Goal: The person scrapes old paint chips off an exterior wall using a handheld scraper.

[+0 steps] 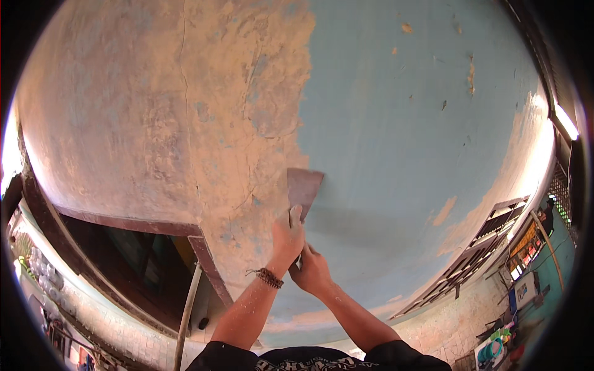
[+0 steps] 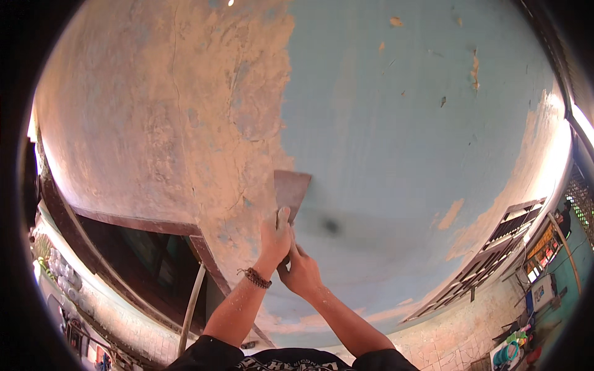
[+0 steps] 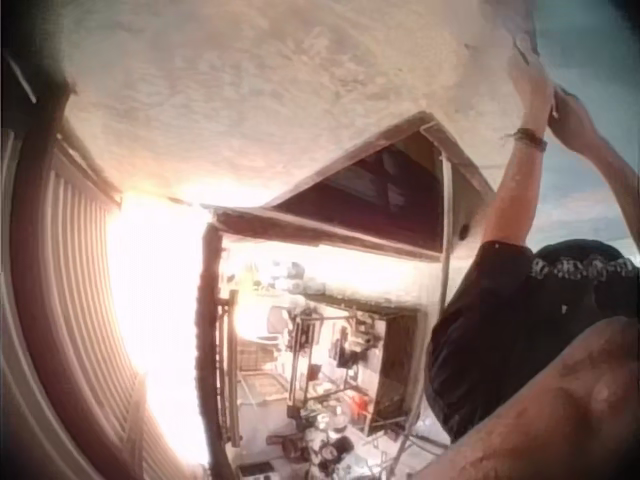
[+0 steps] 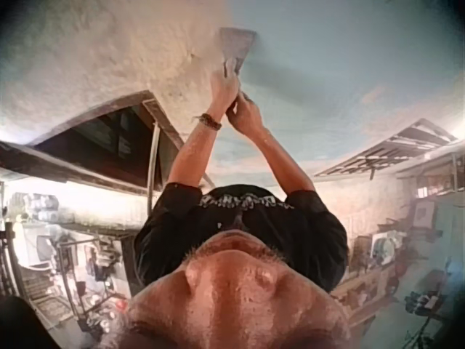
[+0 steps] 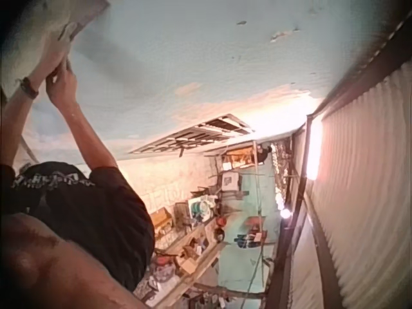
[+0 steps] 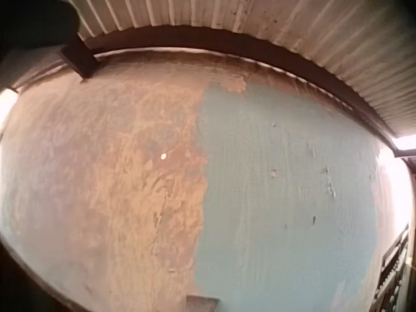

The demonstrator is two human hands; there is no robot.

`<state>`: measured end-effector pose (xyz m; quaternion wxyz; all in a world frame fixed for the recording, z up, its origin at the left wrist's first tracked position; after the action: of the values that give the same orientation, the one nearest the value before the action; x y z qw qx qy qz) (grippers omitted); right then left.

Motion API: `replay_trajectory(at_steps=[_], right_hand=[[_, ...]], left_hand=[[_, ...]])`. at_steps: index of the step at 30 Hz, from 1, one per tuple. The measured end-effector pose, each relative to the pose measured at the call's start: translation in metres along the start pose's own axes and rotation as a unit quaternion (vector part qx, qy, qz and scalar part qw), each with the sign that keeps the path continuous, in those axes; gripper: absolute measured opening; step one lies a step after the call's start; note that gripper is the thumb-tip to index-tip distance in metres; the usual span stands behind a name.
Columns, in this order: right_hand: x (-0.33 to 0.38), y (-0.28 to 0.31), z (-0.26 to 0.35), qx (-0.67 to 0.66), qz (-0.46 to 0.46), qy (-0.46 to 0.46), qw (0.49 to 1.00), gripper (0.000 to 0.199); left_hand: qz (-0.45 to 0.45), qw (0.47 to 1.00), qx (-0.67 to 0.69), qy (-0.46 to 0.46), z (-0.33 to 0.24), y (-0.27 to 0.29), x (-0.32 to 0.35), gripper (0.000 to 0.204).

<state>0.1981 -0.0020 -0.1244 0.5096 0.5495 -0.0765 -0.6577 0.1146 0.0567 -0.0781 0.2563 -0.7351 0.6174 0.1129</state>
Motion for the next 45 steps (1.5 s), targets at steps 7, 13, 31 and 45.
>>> replay_trajectory(at_steps=[7, 13, 31, 45], right_hand=[[0.049, -0.034, -0.044, -0.220, 0.080, -0.254, 0.939, 0.039], [0.003, -0.041, -0.037, -0.319, 0.110, -0.306, 0.890, 0.028], [-0.041, -0.023, -0.027, -0.490, -0.017, -0.216, 0.845, 0.025], [-0.013, -0.020, -0.038, -0.444, -0.011, -0.259, 0.858, 0.026]], left_hand=[[0.010, 0.989, -0.019, 0.146, 0.074, 0.050, 0.054, 0.034], [0.049, 0.962, 0.126, 0.236, 0.084, 0.052, 0.066, 0.042], [0.161, 0.925, 0.239, 0.248, 0.082, 0.021, 0.077, 0.051], [0.128, 0.962, 0.173, 0.171, 0.101, 0.009, 0.116, 0.059]])
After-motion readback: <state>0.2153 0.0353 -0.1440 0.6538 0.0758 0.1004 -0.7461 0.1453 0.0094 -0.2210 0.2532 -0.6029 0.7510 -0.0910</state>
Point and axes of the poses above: each hand's wrist, its own x-axis away from the middle knuckle, its own y-axis out of the back of the hand, z = x × y, the point moved 2 cm from there along -x, towards the middle knuckle, and after that the axes turned 14 degrees about x, right-handed, at the moved point
